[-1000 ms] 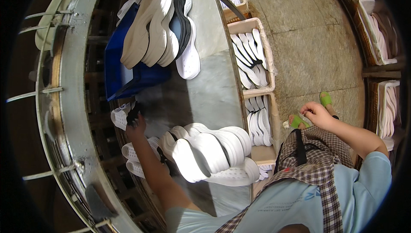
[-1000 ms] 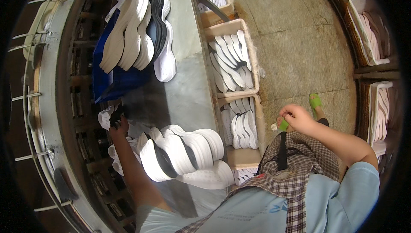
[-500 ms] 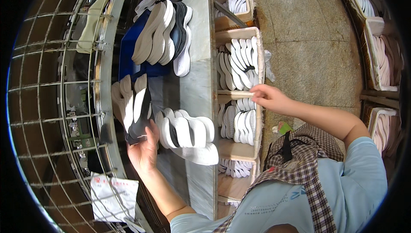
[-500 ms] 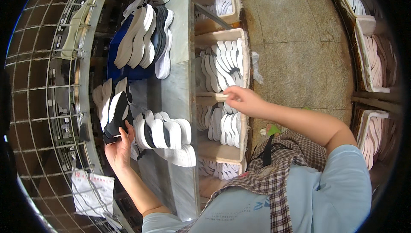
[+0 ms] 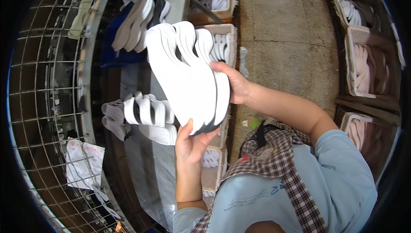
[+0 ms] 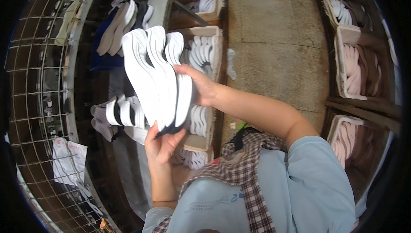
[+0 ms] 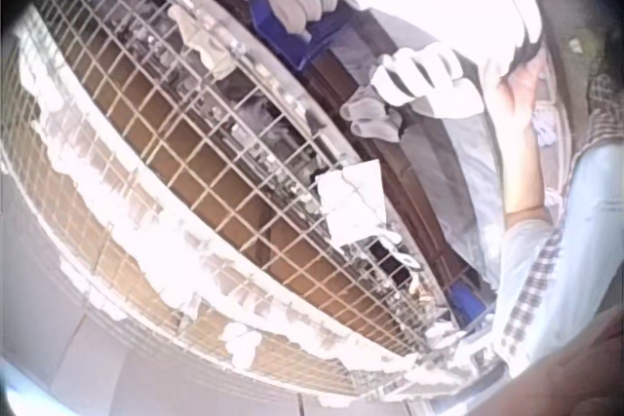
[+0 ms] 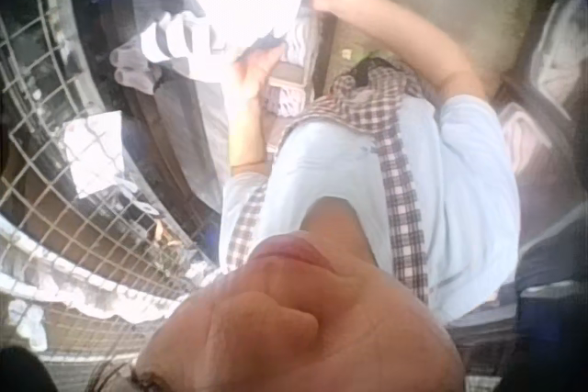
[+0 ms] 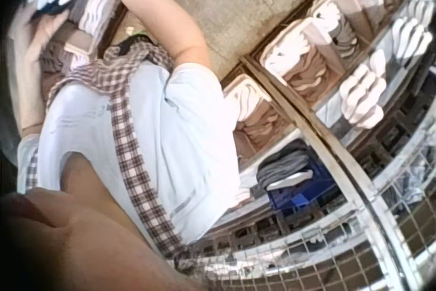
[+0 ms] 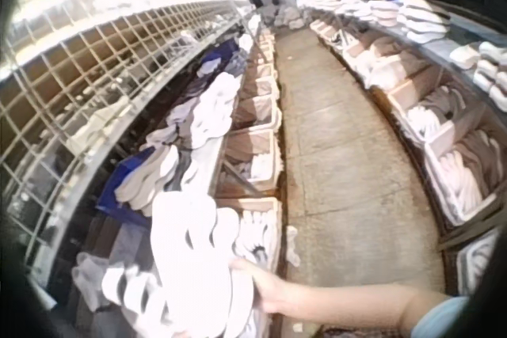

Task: The person repeatedly picks up pairs of white and black slippers from a metal rack, turns them over to inspect the soles, and places them into a large fabric bin. The person handles the slippers one pair at a time, moving between the rack and the bin throughout the clip.

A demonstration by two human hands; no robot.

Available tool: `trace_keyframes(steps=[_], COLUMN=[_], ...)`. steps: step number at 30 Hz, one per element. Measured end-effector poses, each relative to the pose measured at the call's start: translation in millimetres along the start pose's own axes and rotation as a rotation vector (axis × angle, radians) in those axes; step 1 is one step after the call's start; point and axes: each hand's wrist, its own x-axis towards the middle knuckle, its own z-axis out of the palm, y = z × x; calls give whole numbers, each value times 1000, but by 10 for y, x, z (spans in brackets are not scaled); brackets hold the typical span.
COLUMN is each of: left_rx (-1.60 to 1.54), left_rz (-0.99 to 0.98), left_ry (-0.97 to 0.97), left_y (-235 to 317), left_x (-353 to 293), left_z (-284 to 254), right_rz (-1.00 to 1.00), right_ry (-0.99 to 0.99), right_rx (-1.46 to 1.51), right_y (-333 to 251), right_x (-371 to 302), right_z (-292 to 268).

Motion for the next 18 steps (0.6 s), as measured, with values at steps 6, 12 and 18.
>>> trace_keyframes(steps=[6,12,18], left_rx=[411,72,185], left_rz=[123,-38,-228], left_ry=[-74,-153,9], left_y=[-123,155,-153], left_x=[147,864,1062], left_z=[-27,-49,-83], right_rz=[-76,-62,255], right_ry=[8,69,311], right_rx=[-116,-112,-29], right_y=[-92,-47,-202], right_x=[-462,-595,-787], right_z=[-183,-154,-279])
